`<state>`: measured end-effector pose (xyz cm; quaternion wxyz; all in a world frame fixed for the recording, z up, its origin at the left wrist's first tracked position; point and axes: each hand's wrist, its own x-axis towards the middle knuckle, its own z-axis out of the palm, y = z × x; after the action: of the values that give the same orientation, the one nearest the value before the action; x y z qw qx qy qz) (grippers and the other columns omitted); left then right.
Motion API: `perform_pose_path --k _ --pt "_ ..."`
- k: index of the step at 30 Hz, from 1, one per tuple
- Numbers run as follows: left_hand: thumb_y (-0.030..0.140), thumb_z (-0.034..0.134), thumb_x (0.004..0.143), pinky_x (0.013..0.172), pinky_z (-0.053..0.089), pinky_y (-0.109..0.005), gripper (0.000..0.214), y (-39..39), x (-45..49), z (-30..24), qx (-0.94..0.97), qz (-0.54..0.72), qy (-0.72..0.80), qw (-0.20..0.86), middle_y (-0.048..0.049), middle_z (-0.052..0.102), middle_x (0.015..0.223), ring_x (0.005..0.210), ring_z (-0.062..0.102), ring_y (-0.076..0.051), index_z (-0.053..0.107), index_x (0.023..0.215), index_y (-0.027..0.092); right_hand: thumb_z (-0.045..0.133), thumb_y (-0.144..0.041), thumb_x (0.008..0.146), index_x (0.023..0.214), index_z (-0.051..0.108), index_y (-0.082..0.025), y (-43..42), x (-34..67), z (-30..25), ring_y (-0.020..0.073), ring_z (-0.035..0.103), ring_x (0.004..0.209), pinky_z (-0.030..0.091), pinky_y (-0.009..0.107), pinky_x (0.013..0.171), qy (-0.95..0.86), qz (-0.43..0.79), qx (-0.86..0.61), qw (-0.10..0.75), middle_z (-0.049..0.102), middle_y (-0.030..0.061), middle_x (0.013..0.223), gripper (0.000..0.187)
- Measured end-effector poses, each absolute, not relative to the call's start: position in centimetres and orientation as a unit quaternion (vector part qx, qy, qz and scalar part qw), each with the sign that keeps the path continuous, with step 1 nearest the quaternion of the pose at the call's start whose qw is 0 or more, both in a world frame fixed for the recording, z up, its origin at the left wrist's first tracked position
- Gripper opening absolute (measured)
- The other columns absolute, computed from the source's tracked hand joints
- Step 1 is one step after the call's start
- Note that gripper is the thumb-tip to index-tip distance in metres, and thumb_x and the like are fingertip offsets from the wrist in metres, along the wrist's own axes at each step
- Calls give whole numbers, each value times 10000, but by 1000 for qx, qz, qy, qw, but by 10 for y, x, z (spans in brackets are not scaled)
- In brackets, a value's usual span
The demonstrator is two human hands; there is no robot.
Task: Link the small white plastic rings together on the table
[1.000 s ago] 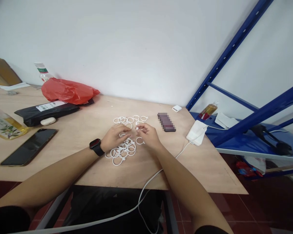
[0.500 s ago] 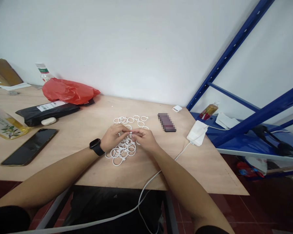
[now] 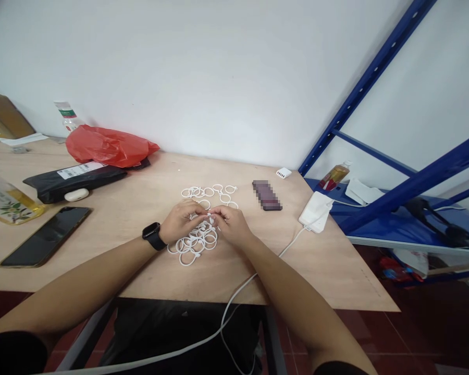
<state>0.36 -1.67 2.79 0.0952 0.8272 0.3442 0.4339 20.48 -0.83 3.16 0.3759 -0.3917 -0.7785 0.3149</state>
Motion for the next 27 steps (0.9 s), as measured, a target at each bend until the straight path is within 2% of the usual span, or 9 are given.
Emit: perform_pose_path --k 7,11,15,18,23,27 --pt "337 554 941 764 454 -317 211 -18 2 31 834 429 333 98 -38 690 786 755 616 -154 642 829 181 546 -291 909 921 701 -212 -10 205 34 164 661 687 493 293 712 -800 293 -376 365 711 13 727 175" --pt "315 566 934 768 450 -316 177 -16 3 28 830 435 336 93 -33 692 803 764 618 -153 647 852 180 523 -267 923 964 708 -224 -9 205 36 180 664 781 480 295 753 -813 238 -380 370 729 33 837 194" --pt "307 570 929 781 447 -326 166 -15 4 27 823 436 355 89 -33 699 823 788 619 -162 658 865 181 499 -202 928 1011 700 -225 -3 211 38 185 654 879 457 291 792 -865 169 -379 281 730 49 977 218" --pt "301 570 926 785 447 -330 164 -14 4 27 815 439 368 90 -36 701 834 799 620 -168 658 861 179 505 -228 939 1042 693 -231 6 217 37 181 652 895 451 280 779 -882 162 -384 219 732 39 1012 214" --pt "299 566 923 794 447 -332 163 -13 3 26 817 429 374 97 -36 700 837 802 620 -169 657 855 182 454 -266 969 1031 684 -215 28 231 26 176 651 901 460 271 776 -833 161 -460 264 723 36 983 244" --pt "290 568 921 801 442 -332 160 -14 5 25 822 421 369 103 -29 700 824 791 614 -166 656 844 181 444 -112 911 1073 686 -196 43 246 17 186 615 1033 441 275 888 -813 110 -522 232 665 70 1106 303"
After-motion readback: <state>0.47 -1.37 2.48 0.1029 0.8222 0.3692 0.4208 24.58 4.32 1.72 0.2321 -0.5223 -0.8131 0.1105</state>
